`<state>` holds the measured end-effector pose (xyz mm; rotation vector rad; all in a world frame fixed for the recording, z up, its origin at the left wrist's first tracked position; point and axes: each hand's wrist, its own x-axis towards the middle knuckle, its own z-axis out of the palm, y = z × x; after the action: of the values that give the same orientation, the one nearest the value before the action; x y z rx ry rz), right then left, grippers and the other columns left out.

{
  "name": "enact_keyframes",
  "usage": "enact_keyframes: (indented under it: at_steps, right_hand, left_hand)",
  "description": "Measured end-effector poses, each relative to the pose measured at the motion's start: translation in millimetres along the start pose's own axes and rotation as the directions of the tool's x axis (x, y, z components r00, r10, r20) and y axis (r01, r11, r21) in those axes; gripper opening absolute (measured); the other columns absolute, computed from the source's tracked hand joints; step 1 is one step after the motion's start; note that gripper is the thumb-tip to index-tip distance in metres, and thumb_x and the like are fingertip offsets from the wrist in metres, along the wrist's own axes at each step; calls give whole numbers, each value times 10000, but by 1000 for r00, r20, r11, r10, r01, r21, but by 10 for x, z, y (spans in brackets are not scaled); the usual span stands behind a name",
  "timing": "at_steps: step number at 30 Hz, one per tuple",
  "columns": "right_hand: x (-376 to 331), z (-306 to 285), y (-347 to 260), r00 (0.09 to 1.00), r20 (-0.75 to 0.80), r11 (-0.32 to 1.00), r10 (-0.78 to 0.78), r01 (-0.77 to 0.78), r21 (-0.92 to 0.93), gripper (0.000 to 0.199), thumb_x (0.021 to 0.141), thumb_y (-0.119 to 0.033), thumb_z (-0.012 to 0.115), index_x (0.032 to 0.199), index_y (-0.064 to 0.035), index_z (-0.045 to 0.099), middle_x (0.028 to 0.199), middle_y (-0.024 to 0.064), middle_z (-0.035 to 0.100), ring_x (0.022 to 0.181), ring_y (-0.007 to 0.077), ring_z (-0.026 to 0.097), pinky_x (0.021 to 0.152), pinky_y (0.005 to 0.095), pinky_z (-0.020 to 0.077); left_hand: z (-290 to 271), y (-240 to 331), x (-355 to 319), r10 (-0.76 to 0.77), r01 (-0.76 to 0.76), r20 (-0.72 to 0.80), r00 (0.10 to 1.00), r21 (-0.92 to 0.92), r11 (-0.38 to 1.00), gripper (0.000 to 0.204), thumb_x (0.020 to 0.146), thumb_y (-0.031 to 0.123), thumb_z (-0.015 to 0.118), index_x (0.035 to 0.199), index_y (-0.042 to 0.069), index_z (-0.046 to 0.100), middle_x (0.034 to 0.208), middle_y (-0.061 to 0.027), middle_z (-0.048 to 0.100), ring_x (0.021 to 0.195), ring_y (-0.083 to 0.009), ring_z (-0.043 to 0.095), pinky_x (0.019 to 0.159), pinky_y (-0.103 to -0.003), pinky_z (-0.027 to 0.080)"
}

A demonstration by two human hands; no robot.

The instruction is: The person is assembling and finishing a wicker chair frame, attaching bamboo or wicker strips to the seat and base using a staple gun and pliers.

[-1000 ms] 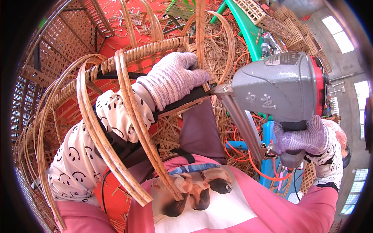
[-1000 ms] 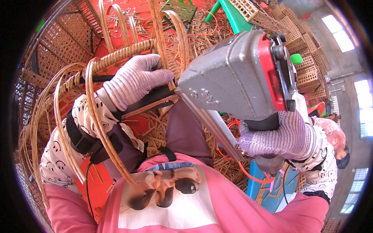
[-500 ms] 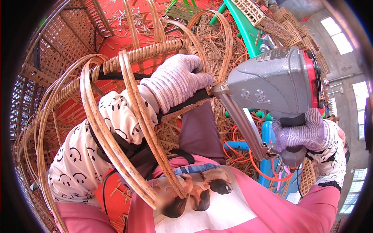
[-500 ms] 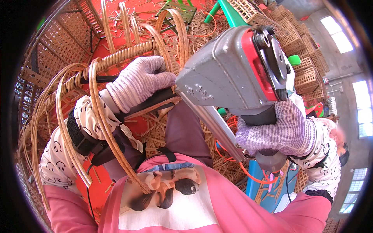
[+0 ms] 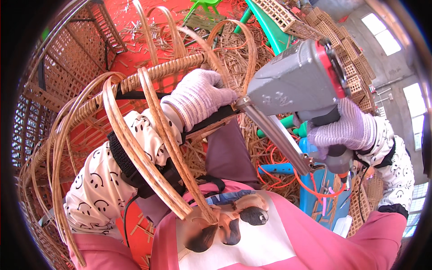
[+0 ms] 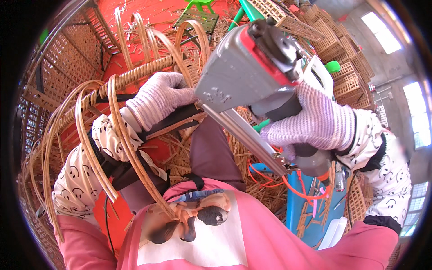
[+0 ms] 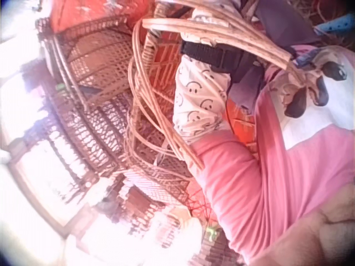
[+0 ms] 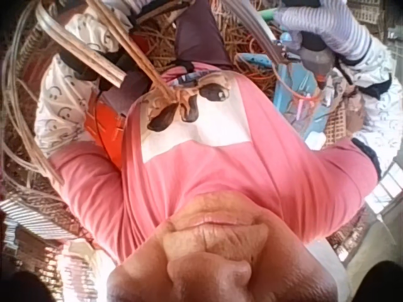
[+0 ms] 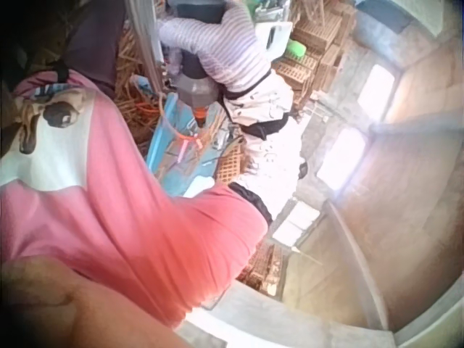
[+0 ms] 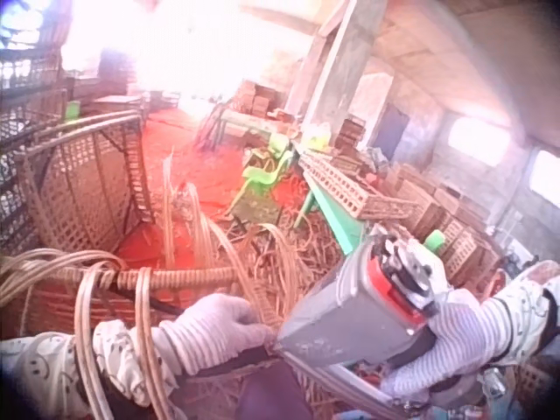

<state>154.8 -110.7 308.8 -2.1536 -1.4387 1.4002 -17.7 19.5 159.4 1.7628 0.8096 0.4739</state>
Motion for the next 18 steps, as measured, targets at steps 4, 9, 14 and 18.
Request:
enact_keyframes:
  at_steps: [4,9,14,18]
  right_hand:
    - [-173,11,276,991,-130,999,-19,15,-30,312,629,-73,691,915,-27,576,688,19,576,634,105,572,575,257,459]
    - [-306,-27,928,909,-417,970,-29,126,207,331,657,-70,665,953,-6,532,639,40,542,516,130,535,485,274,452]
    - [-200,-349,2177,697,-683,967,216,-251,50,409,712,-134,661,1068,-2,511,751,86,582,480,143,532,438,285,455]
    - [55,-599,3172,601,-767,772,225,-590,-236,586,674,-279,685,1133,30,490,1004,226,590,951,337,569,830,366,454]
  left_hand:
    - [-1,86,-66,-72,108,-160,985,227,968,293,710,280,708,795,18,609,717,-72,594,668,-190,568,625,-309,459]
    - [-34,-109,-180,435,-191,-200,878,687,701,360,697,353,688,879,57,594,970,-123,582,941,-301,561,802,-415,445]
    - [31,134,-152,53,-146,151,987,718,681,461,640,353,727,936,17,613,827,-138,615,783,-277,598,734,-355,465]
    - [-128,2,-123,-109,-1,291,951,354,935,369,649,186,676,941,-28,605,696,-66,589,672,-97,523,635,-276,448]
